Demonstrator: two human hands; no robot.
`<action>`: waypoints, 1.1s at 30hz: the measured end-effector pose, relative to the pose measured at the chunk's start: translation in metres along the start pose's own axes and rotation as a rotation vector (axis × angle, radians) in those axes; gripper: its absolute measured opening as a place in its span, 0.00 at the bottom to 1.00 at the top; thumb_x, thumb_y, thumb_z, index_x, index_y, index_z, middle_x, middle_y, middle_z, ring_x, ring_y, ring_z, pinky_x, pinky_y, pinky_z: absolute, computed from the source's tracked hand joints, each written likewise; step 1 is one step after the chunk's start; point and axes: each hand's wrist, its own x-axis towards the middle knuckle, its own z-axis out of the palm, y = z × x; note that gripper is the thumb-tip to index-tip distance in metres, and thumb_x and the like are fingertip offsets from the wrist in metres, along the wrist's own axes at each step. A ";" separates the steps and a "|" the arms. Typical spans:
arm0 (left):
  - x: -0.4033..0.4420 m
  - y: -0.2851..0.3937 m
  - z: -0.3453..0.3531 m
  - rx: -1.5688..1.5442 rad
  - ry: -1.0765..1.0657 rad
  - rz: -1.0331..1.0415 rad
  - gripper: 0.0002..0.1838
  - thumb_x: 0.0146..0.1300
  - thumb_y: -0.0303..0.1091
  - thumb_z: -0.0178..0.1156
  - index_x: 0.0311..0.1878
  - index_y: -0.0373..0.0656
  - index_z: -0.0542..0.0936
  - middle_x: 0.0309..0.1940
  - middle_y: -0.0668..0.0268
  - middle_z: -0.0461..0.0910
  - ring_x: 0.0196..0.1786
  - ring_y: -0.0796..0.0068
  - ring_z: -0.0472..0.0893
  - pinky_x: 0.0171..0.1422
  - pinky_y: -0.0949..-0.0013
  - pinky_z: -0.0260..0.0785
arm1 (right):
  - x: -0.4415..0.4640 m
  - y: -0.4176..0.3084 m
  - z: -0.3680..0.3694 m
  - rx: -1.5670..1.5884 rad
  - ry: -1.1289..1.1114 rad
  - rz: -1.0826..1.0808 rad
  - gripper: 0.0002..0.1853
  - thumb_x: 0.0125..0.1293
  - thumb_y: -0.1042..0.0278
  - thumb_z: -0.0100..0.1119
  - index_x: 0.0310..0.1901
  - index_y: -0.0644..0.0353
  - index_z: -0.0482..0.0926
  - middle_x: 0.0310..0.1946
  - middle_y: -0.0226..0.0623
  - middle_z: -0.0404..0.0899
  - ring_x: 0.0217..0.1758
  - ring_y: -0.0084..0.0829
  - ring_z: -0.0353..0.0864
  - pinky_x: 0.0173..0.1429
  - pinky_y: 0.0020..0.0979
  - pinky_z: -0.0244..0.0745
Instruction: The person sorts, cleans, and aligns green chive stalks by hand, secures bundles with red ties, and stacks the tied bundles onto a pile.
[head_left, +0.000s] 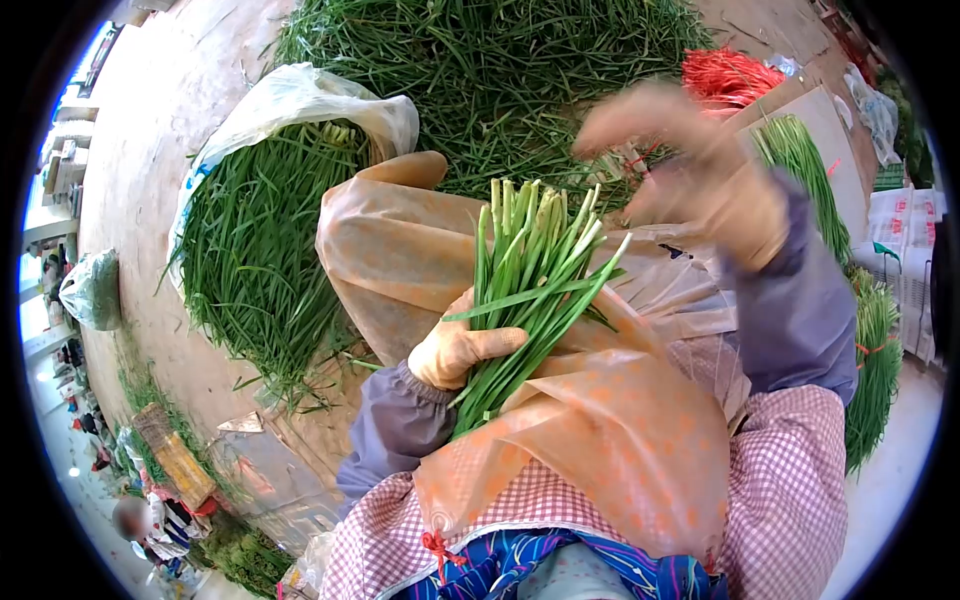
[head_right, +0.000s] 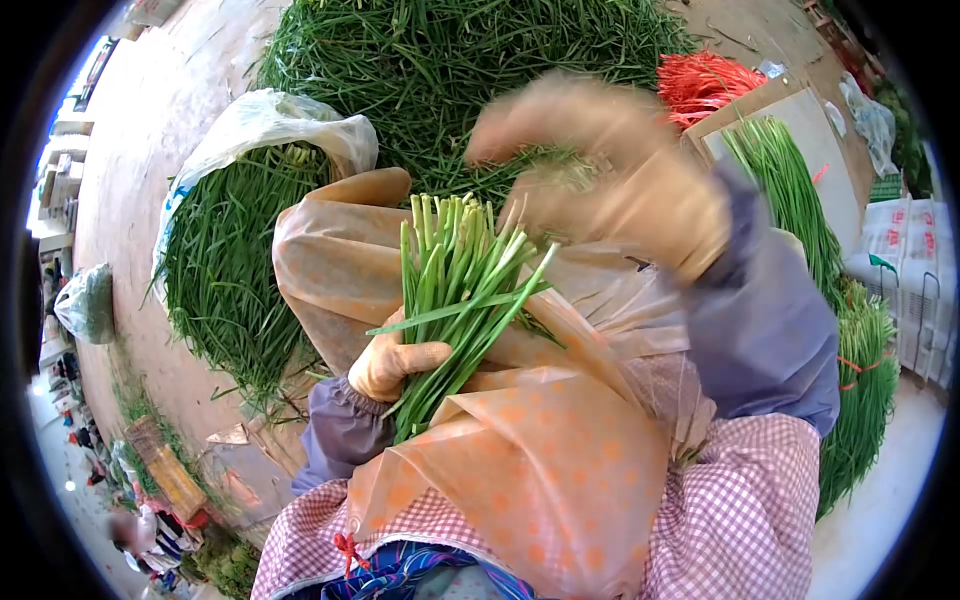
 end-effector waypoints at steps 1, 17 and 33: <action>0.001 -0.002 0.000 -0.009 -0.010 0.016 0.37 0.60 0.27 0.64 0.72 0.40 0.62 0.62 0.62 0.74 0.62 0.68 0.74 0.69 0.64 0.65 | 0.012 -0.017 -0.025 0.913 0.043 -0.008 0.26 0.61 0.51 0.62 0.54 0.61 0.76 0.36 0.34 0.73 0.42 0.34 0.73 0.54 0.39 0.64; 0.000 -0.007 -0.007 0.100 -0.066 0.091 0.47 0.48 0.39 0.76 0.70 0.38 0.63 0.57 0.62 0.76 0.55 0.71 0.77 0.58 0.67 0.72 | 0.037 -0.085 -0.071 2.858 0.052 1.344 0.11 0.71 0.58 0.58 0.41 0.57 0.78 0.20 0.25 0.74 0.21 0.17 0.73 0.27 0.19 0.69; -0.009 -0.014 -0.017 -0.117 -0.057 0.065 0.35 0.67 0.49 0.58 0.70 0.37 0.63 0.62 0.59 0.73 0.61 0.69 0.75 0.66 0.65 0.66 | 0.017 -0.053 -0.033 1.950 0.323 0.737 0.12 0.65 0.66 0.64 0.48 0.60 0.81 0.47 0.40 0.81 0.53 0.36 0.79 0.57 0.33 0.73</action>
